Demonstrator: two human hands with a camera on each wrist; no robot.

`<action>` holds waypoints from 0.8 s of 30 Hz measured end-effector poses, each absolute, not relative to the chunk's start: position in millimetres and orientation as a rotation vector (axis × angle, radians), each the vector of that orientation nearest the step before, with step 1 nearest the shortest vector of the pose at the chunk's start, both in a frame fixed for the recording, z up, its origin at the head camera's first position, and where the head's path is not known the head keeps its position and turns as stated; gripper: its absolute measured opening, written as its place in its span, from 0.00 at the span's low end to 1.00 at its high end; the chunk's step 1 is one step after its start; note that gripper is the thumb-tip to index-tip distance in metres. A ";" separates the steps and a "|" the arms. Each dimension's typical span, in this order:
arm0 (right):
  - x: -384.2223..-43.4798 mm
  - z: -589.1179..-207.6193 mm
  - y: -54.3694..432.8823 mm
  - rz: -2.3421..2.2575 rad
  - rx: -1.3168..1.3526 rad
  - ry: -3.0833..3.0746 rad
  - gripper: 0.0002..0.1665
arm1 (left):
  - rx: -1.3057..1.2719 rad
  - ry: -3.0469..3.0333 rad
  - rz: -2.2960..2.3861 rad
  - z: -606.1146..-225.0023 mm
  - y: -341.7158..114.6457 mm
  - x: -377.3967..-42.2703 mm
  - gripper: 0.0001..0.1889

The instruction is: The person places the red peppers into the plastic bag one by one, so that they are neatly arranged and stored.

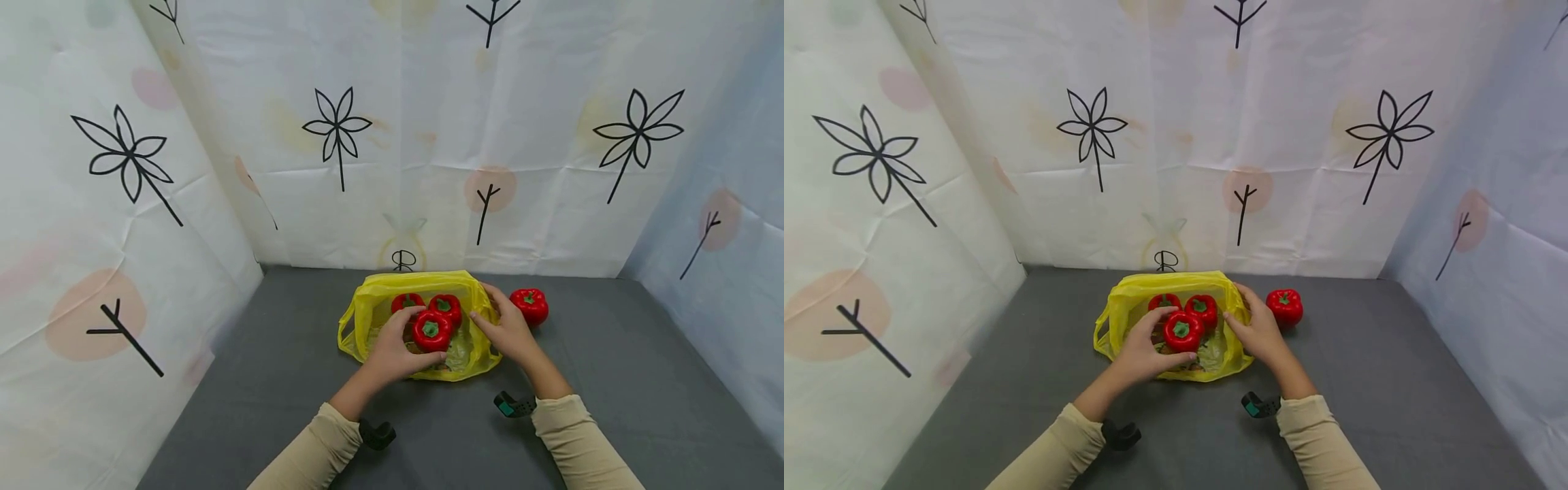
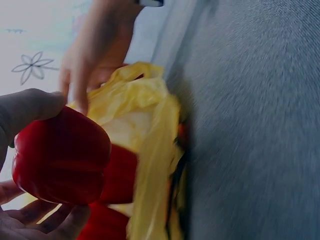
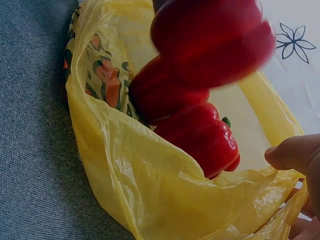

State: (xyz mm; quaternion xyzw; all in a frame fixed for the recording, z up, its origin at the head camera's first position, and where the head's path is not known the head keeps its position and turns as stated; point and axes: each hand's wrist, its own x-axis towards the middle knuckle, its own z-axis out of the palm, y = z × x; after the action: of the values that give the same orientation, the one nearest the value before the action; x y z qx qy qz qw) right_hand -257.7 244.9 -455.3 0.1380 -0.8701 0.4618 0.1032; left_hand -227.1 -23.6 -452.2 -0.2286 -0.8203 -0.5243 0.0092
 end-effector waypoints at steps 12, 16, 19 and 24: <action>-256.9 -455.1 246.4 1.381 0.410 -2.560 0.38 | -0.677 -2.668 -1.492 -473.7 6.6 -229.8 0.42; -256.4 -454.0 245.7 1.388 0.410 -2.557 0.37 | -0.668 -2.663 -1.468 -480.6 11.1 -230.1 0.41; -256.1 -453.6 245.3 1.388 0.405 -2.557 0.37 | -0.662 -2.662 -1.451 -483.4 13.5 -229.5 0.41; -256.4 -453.7 245.2 1.387 0.404 -2.559 0.37 | -0.661 -2.661 -1.422 -484.5 16.2 -228.6 0.41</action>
State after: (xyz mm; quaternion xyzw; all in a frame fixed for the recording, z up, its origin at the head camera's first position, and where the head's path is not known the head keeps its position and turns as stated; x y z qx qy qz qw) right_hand -256.4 245.2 -453.7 0.1366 -0.8663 0.4696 0.1013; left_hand -228.6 16.2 -484.5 -0.2138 -0.8613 -0.4603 0.0264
